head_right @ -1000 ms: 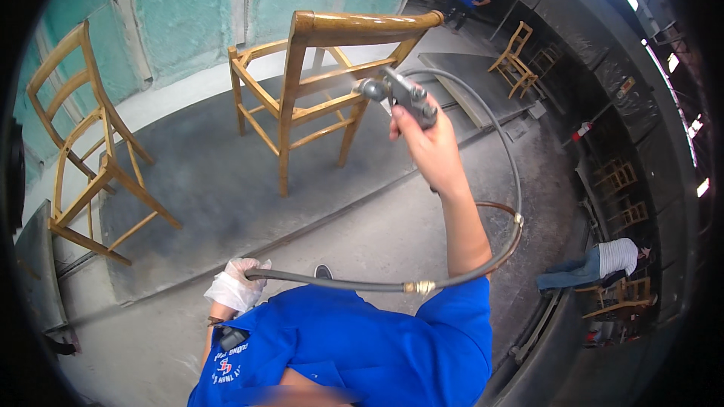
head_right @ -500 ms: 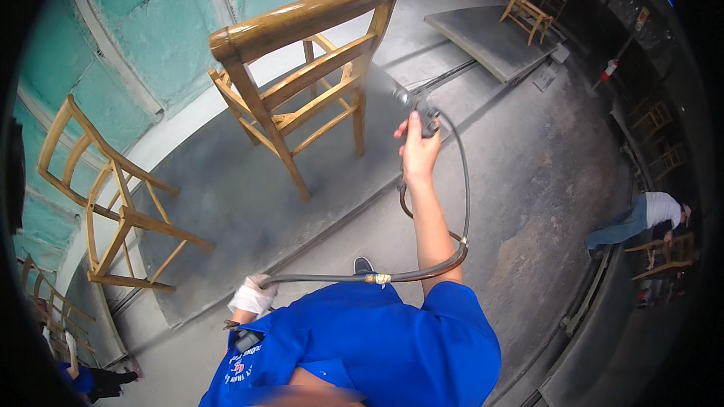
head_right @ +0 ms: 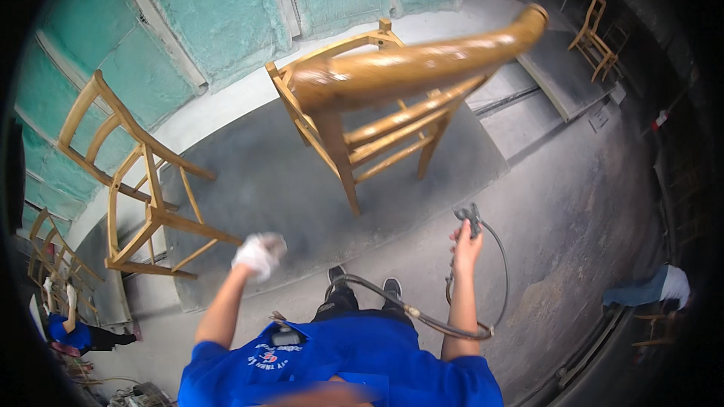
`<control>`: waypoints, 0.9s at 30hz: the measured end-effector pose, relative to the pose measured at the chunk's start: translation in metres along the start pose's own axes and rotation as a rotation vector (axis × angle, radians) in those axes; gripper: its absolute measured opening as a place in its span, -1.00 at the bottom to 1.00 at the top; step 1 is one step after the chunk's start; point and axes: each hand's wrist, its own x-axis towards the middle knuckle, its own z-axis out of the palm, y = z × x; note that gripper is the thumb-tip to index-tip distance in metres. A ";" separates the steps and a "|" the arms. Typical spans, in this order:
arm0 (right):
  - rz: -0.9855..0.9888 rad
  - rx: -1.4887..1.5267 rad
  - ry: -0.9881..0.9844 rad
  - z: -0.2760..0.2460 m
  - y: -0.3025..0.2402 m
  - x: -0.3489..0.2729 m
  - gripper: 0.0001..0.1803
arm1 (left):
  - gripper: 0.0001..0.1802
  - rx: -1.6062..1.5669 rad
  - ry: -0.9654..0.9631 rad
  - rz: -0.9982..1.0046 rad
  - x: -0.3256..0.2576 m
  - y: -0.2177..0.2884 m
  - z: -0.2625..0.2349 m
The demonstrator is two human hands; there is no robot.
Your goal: The person puts on disposable gloves and picks up a spray gun. They then spray a clear finish onto several wooden chair frames in a workshop, moving around each chair to cover all sides.
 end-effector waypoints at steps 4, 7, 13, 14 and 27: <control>-0.085 -0.080 0.116 -0.013 -0.038 -0.038 -0.67 | -0.56 -0.412 0.602 0.112 0.143 0.031 -0.137; -0.124 -0.135 0.236 -0.020 -0.054 -0.079 -0.72 | -0.57 -0.631 0.744 0.098 0.272 0.036 -0.213; -0.097 -0.120 0.412 -0.014 -0.062 -0.147 -0.74 | -0.49 -0.383 0.572 0.225 0.474 0.033 -0.256; -0.092 -0.119 0.420 -0.012 -0.064 -0.153 -0.74 | -0.53 -0.306 0.565 0.217 0.479 0.037 -0.255; -0.053 0.055 0.277 0.023 -0.103 -0.131 -0.70 | -0.44 -0.897 0.596 0.117 0.273 -0.075 -0.213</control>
